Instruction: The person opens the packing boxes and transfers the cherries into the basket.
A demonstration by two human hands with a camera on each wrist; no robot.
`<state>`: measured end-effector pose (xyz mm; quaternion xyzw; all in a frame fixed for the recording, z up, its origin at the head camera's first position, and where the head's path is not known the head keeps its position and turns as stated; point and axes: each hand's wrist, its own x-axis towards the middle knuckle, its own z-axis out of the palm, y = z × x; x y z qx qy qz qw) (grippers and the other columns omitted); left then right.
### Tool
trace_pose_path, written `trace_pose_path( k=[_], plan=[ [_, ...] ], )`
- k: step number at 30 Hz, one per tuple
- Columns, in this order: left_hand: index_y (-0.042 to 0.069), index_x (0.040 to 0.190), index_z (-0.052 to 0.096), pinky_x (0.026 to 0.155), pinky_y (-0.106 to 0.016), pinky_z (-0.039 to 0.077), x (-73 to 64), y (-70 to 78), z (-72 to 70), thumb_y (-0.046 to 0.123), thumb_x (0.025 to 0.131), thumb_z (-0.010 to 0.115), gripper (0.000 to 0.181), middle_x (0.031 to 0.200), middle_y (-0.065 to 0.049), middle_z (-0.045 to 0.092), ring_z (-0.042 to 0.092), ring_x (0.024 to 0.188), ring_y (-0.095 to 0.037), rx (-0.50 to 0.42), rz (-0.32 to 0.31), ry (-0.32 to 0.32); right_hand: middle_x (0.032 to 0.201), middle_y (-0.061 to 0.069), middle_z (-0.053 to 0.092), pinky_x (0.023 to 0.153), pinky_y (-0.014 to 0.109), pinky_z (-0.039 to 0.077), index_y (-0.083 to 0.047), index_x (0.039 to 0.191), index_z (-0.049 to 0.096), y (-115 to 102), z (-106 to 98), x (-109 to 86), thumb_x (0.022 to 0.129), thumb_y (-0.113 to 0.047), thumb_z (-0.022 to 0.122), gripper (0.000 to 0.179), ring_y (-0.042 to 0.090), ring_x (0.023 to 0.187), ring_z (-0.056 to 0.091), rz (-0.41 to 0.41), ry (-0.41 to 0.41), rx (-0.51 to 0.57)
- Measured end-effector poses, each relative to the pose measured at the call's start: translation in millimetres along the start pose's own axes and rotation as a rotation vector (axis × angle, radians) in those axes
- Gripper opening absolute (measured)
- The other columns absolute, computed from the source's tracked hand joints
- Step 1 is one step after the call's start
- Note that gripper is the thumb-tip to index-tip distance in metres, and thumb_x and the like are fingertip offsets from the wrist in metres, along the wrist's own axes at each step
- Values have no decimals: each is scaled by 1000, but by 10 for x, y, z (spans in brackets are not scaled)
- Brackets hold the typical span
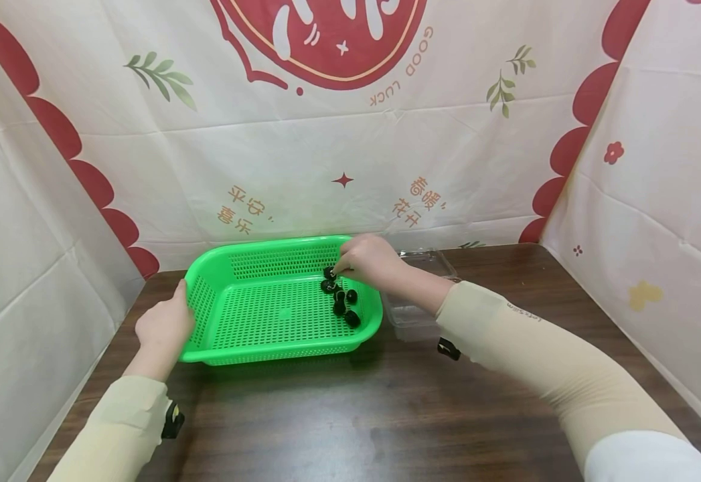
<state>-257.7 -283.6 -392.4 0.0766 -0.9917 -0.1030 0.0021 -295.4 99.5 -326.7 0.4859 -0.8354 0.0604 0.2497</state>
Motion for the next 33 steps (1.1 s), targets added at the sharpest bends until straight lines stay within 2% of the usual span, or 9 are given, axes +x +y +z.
trace_pose_path(
  k=[11,20,28,33],
  plan=[
    [0,154,13,51,-42,40,-9,-6,-18,16,98,46,67,66,-14,51,51,59,-29,-7,-1,-6,73,-6,64,67,25,50,-18,84,81,-67,169,70,80,-7,80,12,11,73,62,-22,-96,30],
    [-1,153,14,48,-40,39,-1,-10,10,14,97,44,65,61,-13,50,48,55,-26,-10,13,19,74,-5,66,68,22,50,-17,82,81,-102,287,116,80,-3,77,14,10,73,64,-60,-113,39],
    [-1,153,15,48,-39,39,7,-13,16,14,97,44,65,60,-12,50,48,53,-26,-10,15,25,77,-5,68,67,23,50,-17,83,81,-119,390,128,82,-4,74,14,10,74,65,-8,-181,46],
    [-1,153,15,48,-39,39,5,-20,19,14,97,44,65,60,-12,50,48,54,-26,-11,15,27,72,-7,65,62,20,45,-18,78,80,-126,465,126,81,-1,71,20,8,66,60,10,-200,30]
  ],
)
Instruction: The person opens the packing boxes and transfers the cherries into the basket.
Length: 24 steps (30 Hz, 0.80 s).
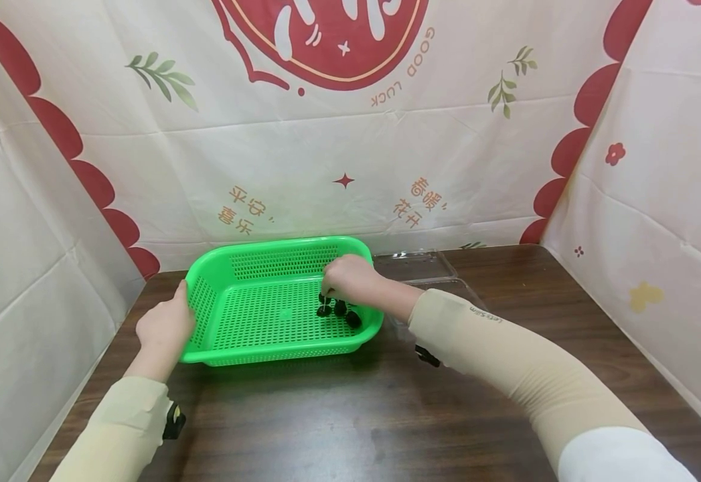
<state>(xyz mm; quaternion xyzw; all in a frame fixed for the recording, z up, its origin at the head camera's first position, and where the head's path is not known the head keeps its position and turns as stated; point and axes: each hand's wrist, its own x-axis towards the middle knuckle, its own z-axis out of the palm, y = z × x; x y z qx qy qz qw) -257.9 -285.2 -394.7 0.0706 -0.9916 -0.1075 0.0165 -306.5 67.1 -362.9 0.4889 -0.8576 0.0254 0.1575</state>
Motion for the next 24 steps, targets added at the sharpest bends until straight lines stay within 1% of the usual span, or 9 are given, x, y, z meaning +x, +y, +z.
trace_pose_path(
  k=[1,3,5,7,9,12,18,21,24],
  plan=[
    [-1,153,15,48,-39,38,-1,-3,2,14,97,44,65,60,-12,50,48,54,-26,0,1,0,68,-8,61,60,19,41,-19,73,77,-5,11,3,81,1,69,23,7,62,55,0,-6,-7],
    [-1,153,15,48,-39,38,0,-5,2,14,97,45,65,61,-12,50,48,54,-26,1,2,2,63,-10,51,58,19,34,-20,62,67,-24,22,12,80,2,68,28,5,57,42,0,-8,-12],
    [-1,153,15,48,-39,38,1,-5,2,14,97,45,65,61,-13,50,48,54,-26,1,3,3,60,-9,35,58,23,23,-20,56,47,-45,25,22,77,5,63,37,9,58,27,-3,-7,-17],
    [-1,153,15,48,-39,38,3,-4,1,14,97,46,66,61,-13,50,48,54,-26,1,3,1,63,-6,23,61,28,18,-20,60,30,-58,28,30,73,8,59,43,13,61,18,-6,-9,-20],
    [-1,153,15,48,-39,39,7,-3,1,14,97,47,66,61,-12,50,48,55,-26,-1,4,1,65,-5,18,62,28,17,-20,64,22,-60,40,36,71,9,57,46,13,62,15,-9,-3,-26],
    [-1,153,15,48,-40,39,12,-2,4,15,97,47,67,62,-13,50,49,55,-27,-2,5,1,65,-5,16,61,28,17,-19,66,18,-55,55,43,70,9,56,47,13,61,14,-8,-8,-37],
    [0,153,16,48,-40,39,9,0,2,15,97,48,66,63,-13,51,49,56,-27,0,8,1,63,-6,19,59,27,19,-19,62,22,-31,87,69,70,8,55,44,13,60,18,5,-38,-54],
    [0,153,16,48,-40,39,2,3,-1,15,97,49,67,63,-13,51,49,56,-27,4,9,2,63,-6,21,58,27,20,-20,61,23,-23,93,78,71,8,55,44,13,60,19,14,-40,-55],
    [0,153,16,49,-40,39,-5,12,-3,16,97,50,67,65,-13,51,50,57,-28,7,3,-4,63,-5,19,59,27,19,-20,62,22,-22,82,83,72,8,55,45,13,59,18,17,-33,-45]
  ],
)
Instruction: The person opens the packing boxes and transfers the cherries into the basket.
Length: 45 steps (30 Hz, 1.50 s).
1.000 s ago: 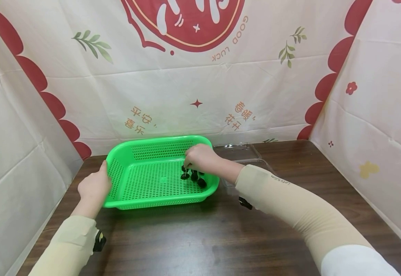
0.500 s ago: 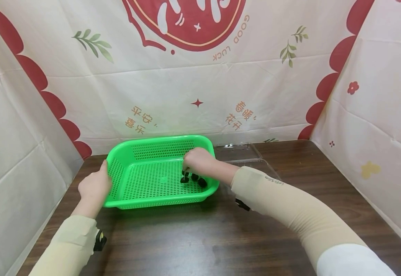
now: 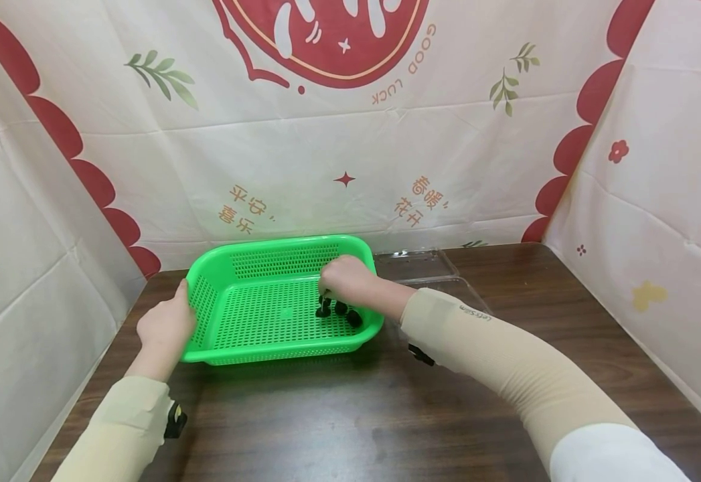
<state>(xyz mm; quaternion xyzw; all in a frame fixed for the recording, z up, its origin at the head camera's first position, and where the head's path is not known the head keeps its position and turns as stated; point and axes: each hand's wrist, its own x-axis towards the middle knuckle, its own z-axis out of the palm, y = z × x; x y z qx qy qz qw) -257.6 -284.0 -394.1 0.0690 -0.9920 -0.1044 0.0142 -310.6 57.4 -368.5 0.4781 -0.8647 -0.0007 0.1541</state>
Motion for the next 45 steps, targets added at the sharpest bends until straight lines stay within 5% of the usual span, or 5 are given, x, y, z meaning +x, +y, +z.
trace_pose_path(
  k=[21,29,37,41,45],
  plan=[
    [1,154,14,50,-42,39,23,6,0,16,98,45,66,66,-14,52,51,59,-29,3,-15,-19,61,-6,19,58,27,20,-20,60,25,24,13,21,76,5,59,45,12,58,18,25,-77,-22],
    [2,154,14,50,-42,40,33,11,-9,19,98,48,68,69,-16,54,52,61,-30,2,-30,-29,63,-4,13,57,27,17,-19,65,18,29,8,46,70,8,52,43,13,58,14,15,-53,-12],
    [3,154,15,51,-43,39,26,5,-4,20,98,48,68,71,-17,55,53,62,-31,-1,-34,-32,63,-5,18,57,27,18,-19,64,21,26,-119,-17,75,5,58,46,12,58,17,6,-47,-21],
    [2,154,17,51,-44,39,15,17,-21,20,97,50,68,72,-17,56,53,62,-31,6,-27,-29,60,-8,40,56,24,28,-19,58,45,48,-179,-65,82,-2,67,37,9,56,33,22,-69,-21],
    [2,154,16,51,-44,39,9,31,-37,21,98,50,68,73,-18,56,53,63,-32,15,-19,-34,79,-8,68,68,27,50,-21,80,77,78,-229,-128,84,-16,76,6,10,72,63,54,-78,-38]
  ],
)
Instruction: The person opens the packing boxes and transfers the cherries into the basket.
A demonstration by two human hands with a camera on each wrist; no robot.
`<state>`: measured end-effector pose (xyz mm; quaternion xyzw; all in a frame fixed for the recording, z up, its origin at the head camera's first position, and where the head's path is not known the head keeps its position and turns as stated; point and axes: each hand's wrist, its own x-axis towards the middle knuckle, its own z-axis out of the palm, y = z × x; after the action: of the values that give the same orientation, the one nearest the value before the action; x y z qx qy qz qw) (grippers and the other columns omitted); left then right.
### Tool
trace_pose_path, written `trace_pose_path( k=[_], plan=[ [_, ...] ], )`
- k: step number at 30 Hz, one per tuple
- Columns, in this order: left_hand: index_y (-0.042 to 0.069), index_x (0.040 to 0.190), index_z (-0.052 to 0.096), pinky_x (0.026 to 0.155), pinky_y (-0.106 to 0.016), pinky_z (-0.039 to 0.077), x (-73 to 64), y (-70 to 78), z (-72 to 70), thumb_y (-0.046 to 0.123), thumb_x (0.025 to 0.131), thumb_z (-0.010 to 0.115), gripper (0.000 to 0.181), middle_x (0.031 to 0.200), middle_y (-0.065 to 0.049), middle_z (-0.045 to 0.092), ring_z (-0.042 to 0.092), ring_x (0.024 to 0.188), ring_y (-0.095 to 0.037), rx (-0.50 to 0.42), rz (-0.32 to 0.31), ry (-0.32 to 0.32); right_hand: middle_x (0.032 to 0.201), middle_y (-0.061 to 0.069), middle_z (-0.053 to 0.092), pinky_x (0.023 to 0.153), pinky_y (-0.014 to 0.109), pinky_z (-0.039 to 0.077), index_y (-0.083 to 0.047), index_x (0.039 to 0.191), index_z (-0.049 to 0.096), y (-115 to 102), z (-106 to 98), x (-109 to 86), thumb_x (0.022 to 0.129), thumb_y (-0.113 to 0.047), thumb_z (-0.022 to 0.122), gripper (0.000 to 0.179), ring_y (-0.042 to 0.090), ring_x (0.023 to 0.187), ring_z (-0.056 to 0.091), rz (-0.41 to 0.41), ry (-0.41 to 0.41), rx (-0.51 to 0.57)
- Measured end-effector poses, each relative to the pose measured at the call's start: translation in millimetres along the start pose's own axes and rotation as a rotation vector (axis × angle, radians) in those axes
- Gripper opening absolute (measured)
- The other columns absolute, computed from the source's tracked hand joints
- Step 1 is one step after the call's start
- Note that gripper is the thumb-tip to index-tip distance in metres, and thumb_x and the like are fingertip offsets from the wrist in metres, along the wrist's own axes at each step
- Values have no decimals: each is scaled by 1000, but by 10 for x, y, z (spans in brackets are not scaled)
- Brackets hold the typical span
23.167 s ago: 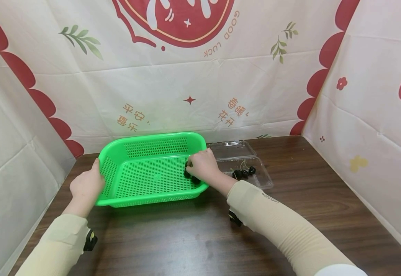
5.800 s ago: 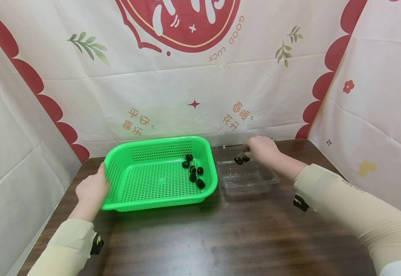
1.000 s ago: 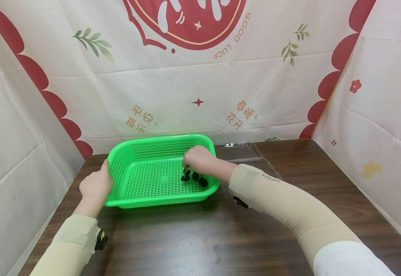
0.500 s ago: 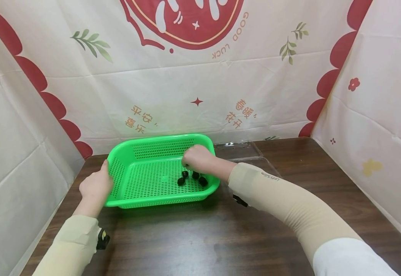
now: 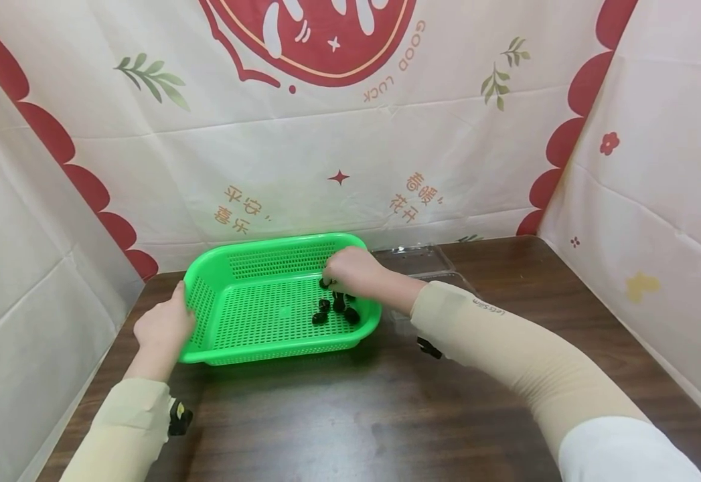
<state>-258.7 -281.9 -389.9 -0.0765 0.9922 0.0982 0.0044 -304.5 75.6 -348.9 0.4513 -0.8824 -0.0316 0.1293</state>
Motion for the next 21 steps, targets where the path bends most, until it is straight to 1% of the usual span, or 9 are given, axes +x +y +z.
trace_pose_path(
  k=[1,5,8,11,13,16,18,19,21],
  plan=[
    [2,154,16,52,-44,39,1,-4,-3,22,98,50,69,73,-18,56,53,63,-32,1,0,-4,82,-8,70,70,29,51,-22,85,79,7,-8,-14,83,-18,78,4,11,77,65,12,3,-3],
    [3,154,13,53,-44,39,8,-25,-16,23,98,48,70,74,-18,56,53,64,-32,-3,-2,-27,79,-8,68,67,31,51,-21,82,77,47,-26,-81,82,-22,79,2,11,74,64,65,8,4],
    [3,155,12,53,-44,39,11,-51,-28,25,98,47,70,72,-17,55,53,64,-31,-5,-5,-44,79,-9,68,67,32,50,-21,83,78,70,-54,-139,84,-24,77,3,9,74,62,115,5,41],
    [4,155,10,53,-44,39,18,-73,-38,26,98,46,71,70,-15,53,52,63,-31,-7,-9,-54,84,-10,69,72,33,49,-21,88,79,88,-82,-199,86,-27,75,7,9,79,63,169,-13,81],
    [6,156,8,53,-44,38,20,-81,-40,27,98,46,72,68,-15,52,51,61,-30,-13,-14,-55,87,-10,70,75,33,49,-21,90,79,98,-98,-238,88,-27,74,9,9,81,64,204,-20,107],
    [8,156,7,53,-45,39,21,-85,-44,28,98,46,73,68,-16,53,51,61,-31,-14,-18,-37,88,-9,71,77,34,49,-20,90,79,105,-109,-303,88,-27,73,9,10,81,64,238,-1,119],
    [8,156,8,56,-50,42,11,-83,-52,29,98,47,73,80,-23,56,54,69,-38,-1,-20,-7,87,-8,70,77,34,48,-20,91,79,105,-109,-348,88,-27,74,10,10,80,64,250,19,120],
    [7,156,10,60,-54,43,3,-79,-56,30,97,48,73,88,-27,55,55,76,-43,8,-20,11,86,-8,70,77,35,48,-19,91,78,106,-105,-371,87,-27,74,10,11,79,63,253,31,117],
    [5,155,14,69,-62,42,-15,-62,-66,31,97,49,73,105,-34,49,51,92,-51,25,-17,48,86,-7,69,78,36,47,-19,91,78,103,-102,-418,87,-27,75,10,11,77,62,258,56,111]
  ],
)
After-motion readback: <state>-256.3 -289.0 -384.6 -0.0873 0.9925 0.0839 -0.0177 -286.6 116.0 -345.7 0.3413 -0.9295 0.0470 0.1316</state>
